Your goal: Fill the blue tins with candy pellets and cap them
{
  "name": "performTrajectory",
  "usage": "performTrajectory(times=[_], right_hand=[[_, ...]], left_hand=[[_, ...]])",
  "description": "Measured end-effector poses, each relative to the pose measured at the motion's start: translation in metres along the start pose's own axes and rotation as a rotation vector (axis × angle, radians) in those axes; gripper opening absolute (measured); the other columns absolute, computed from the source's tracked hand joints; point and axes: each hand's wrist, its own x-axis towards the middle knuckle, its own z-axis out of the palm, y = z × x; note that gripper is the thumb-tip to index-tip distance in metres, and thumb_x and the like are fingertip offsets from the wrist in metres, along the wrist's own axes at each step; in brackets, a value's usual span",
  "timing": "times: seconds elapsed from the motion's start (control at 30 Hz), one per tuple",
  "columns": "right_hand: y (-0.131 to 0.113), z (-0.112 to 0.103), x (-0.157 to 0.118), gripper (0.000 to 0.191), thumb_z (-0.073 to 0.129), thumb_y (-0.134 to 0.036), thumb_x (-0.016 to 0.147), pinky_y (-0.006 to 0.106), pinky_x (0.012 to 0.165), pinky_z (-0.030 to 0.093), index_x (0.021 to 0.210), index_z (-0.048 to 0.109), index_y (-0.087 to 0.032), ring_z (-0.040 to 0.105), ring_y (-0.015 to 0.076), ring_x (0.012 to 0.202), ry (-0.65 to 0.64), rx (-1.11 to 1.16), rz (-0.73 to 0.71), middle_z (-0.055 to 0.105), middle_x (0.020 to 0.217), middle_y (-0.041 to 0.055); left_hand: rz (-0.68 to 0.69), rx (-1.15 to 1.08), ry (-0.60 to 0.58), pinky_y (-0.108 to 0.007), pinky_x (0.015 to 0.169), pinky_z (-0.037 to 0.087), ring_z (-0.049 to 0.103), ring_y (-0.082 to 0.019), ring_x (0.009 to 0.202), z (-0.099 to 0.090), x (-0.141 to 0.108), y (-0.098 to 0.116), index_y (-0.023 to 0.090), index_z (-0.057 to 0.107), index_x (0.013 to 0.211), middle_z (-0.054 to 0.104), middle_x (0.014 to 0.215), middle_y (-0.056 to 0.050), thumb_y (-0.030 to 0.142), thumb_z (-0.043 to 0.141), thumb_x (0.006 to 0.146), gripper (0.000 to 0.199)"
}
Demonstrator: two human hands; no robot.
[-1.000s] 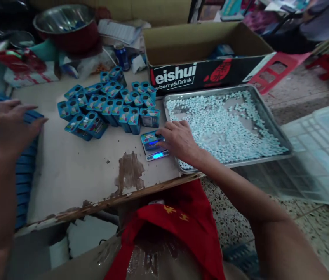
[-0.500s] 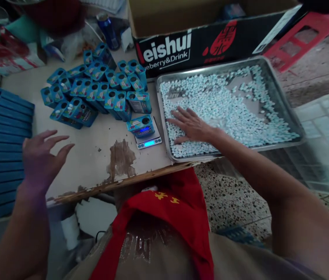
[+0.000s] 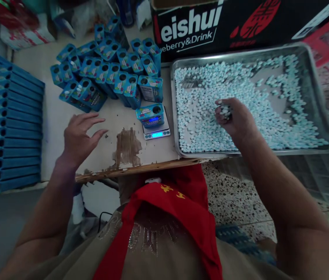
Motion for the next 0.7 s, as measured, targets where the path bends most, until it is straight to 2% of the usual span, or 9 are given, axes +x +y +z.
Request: performTrajectory(times=[0.07,0.13,0.23,0.33,0.43,0.47,0.5,0.63,0.7], right_hand=[[-0.003,-0.002,0.001,0.029,0.077,-0.051,0.073,0.031,0.055,0.022,0.082,0.061,-0.028,0.040,0.0182,0.063,-0.043,0.206,0.097,0.059,0.080,0.0072],[-0.007,0.002,0.001,0.031,0.084,-0.039,0.064,0.028,0.054,0.023,0.085,0.064,-0.027,0.045,0.0173,0.066,-0.049,0.448,0.183,0.062,0.085,0.0067],[-0.013,0.018,-0.002,0.031,0.090,-0.034,0.072,0.025,0.056,0.030,0.089,0.066,-0.026,0.047,0.0154,0.067,-0.028,0.553,0.173,0.060,0.083,0.0025],[-0.021,0.036,-0.004,0.020,0.087,-0.030,0.089,0.028,0.064,0.039,0.092,0.068,-0.025,0.050,0.0155,0.070,-0.055,0.295,0.072,0.062,0.082,0.0013],[-0.029,0.046,-0.003,0.011,0.078,-0.022,0.101,0.035,0.076,0.044,0.093,0.070,-0.025,0.055,0.0195,0.076,-0.026,-0.145,-0.044,0.063,0.080,0.0018],[-0.031,0.047,-0.001,0.011,0.076,-0.021,0.102,0.035,0.078,0.044,0.093,0.070,-0.025,0.055,0.0206,0.078,-0.005,-0.202,-0.058,0.063,0.080,0.0022],[-0.032,0.048,0.001,0.012,0.075,-0.020,0.102,0.036,0.077,0.044,0.093,0.069,-0.025,0.055,0.0209,0.078,0.010,-0.161,-0.039,0.064,0.081,0.0026],[-0.032,0.047,0.013,0.017,0.073,-0.023,0.099,0.031,0.066,0.039,0.091,0.059,-0.027,0.047,0.0170,0.069,0.012,0.366,0.178,0.056,0.080,-0.0002],[-0.032,0.049,0.014,0.026,0.074,-0.033,0.102,0.030,0.061,0.037,0.088,0.053,-0.028,0.046,0.0172,0.068,-0.005,0.441,0.202,0.053,0.080,0.0001]], left_hand=[[0.003,-0.059,0.002,-0.062,0.129,0.059,0.080,-0.036,0.136,0.012,0.004,0.021,0.030,0.085,0.134,0.086,0.142,-0.009,0.049,0.093,0.101,0.039],[-0.037,-0.144,0.011,-0.054,0.126,0.064,0.082,-0.033,0.137,0.030,0.006,0.043,0.029,0.079,0.145,0.086,0.145,-0.008,0.037,0.098,0.097,0.052],[-0.115,-0.271,0.046,-0.050,0.127,0.065,0.082,-0.032,0.139,0.059,0.008,0.071,0.028,0.069,0.154,0.084,0.147,-0.009,0.024,0.102,0.090,0.073],[-0.150,-0.385,0.055,-0.052,0.127,0.065,0.081,-0.032,0.141,0.080,0.012,0.084,0.029,0.069,0.151,0.084,0.145,-0.009,0.019,0.104,0.087,0.073],[-0.171,-0.466,0.044,-0.053,0.125,0.065,0.081,-0.033,0.139,0.090,0.017,0.088,0.030,0.073,0.146,0.084,0.142,-0.010,0.023,0.107,0.086,0.069],[-0.182,-0.481,0.048,-0.054,0.124,0.065,0.081,-0.033,0.138,0.092,0.018,0.088,0.030,0.073,0.146,0.085,0.141,-0.010,0.025,0.108,0.086,0.069],[-0.195,-0.492,0.057,-0.053,0.124,0.065,0.081,-0.033,0.137,0.094,0.020,0.088,0.031,0.074,0.146,0.085,0.141,-0.010,0.027,0.109,0.086,0.070],[-0.235,-0.535,0.109,-0.051,0.122,0.065,0.082,-0.031,0.134,0.109,0.031,0.089,0.031,0.074,0.146,0.084,0.140,-0.009,0.034,0.112,0.083,0.074],[-0.216,-0.582,0.103,-0.047,0.116,0.068,0.084,-0.029,0.126,0.117,0.038,0.092,0.030,0.076,0.140,0.085,0.134,-0.007,0.033,0.111,0.084,0.066]])
